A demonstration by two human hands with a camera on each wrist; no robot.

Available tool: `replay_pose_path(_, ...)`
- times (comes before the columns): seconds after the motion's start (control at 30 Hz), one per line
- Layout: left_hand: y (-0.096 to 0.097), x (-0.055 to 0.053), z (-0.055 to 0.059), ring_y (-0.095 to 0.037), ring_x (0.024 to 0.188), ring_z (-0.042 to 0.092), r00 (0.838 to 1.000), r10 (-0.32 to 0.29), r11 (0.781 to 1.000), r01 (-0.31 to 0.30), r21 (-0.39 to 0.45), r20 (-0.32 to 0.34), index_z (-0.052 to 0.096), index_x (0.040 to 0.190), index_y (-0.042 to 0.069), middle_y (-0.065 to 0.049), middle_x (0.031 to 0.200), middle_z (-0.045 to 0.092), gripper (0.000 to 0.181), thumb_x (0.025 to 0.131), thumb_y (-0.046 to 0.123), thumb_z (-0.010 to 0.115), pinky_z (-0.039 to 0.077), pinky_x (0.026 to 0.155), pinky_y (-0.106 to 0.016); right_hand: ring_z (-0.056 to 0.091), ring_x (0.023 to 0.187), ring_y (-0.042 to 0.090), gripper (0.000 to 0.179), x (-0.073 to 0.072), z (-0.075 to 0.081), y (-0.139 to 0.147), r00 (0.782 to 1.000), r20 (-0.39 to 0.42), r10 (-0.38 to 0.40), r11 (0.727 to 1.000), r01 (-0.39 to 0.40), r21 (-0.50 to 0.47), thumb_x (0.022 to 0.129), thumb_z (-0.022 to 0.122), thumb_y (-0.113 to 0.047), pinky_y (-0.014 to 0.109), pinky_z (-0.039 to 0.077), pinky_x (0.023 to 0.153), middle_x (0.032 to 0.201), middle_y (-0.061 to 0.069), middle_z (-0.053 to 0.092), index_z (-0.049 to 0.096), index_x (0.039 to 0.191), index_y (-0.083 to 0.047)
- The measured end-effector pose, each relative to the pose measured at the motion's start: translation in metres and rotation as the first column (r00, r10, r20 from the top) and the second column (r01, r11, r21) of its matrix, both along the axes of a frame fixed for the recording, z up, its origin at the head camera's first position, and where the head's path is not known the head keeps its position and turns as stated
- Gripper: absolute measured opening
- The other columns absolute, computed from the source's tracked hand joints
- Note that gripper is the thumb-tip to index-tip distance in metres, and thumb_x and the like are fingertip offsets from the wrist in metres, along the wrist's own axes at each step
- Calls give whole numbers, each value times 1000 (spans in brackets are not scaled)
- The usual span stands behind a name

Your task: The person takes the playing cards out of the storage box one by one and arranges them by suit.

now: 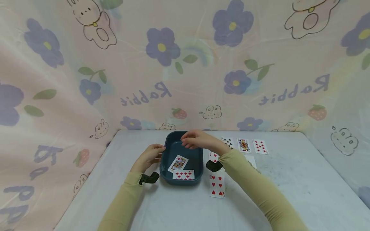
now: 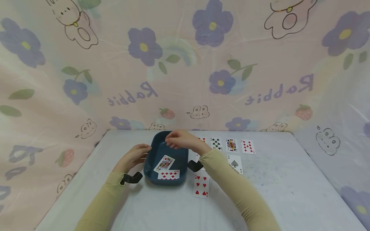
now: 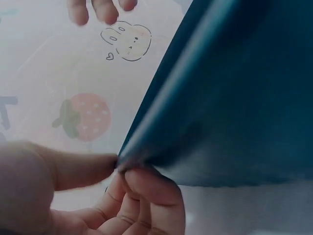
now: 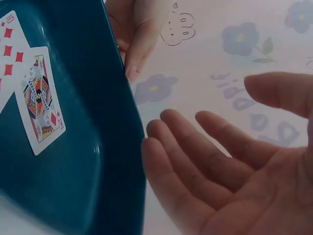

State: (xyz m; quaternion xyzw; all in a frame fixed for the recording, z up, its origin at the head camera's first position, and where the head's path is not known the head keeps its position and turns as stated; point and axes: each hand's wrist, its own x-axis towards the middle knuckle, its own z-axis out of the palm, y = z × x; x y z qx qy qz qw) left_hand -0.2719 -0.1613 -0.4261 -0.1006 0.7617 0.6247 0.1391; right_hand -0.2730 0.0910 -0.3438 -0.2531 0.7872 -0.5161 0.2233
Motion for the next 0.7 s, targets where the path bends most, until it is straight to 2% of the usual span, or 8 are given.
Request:
replay_pose_path(0.17, -1, 1, 1, -20, 80, 56, 1000, -10, 1000, 9, 5, 19, 54, 110, 1, -12, 98, 57, 23, 94, 16, 60, 48, 64, -28, 64, 96, 24, 33, -9, -9, -17, 1000, 17, -4, 1000, 3, 8, 97, 56, -23, 42, 50, 87, 113, 18, 64, 59, 121, -1)
replay_pose_path(0.37, -2, 1, 0, -20, 80, 55, 1000, -6, 1000, 6, 20, 19, 53, 108, 2, -12, 98, 56, 23, 92, 15, 64, 47, 62, -27, 60, 105, 35, 37, -15, -19, -38, 998, 56, 10, 999, -12, 34, 98, 54, -22, 44, 48, 88, 115, 20, 63, 56, 125, 3)
replay_pose_path(0.57, -2, 0, 2, -17, 71, 54, 1000, -19, 999, 18, 42, 11, 53, 110, 1, -10, 90, 58, 24, 92, 13, 64, 47, 59, -26, 62, 101, 35, 32, -20, -34, -49, 996, 33, 79, 992, -82, 97, 99, 50, -16, 41, 51, 84, 109, 19, 65, 59, 121, 5)
replay_pose_path(0.7, -2, 0, 3, -15, 69, 53, 1000, -29, 998, 28, 49, 10, 51, 112, 0, -8, 87, 57, 26, 93, 13, 63, 46, 58, -26, 62, 97, 38, 30, -22, -44, -53, 986, 56, 157, 971, -165, 173, 98, 48, -14, 44, 51, 82, 102, 21, 67, 61, 115, 8)
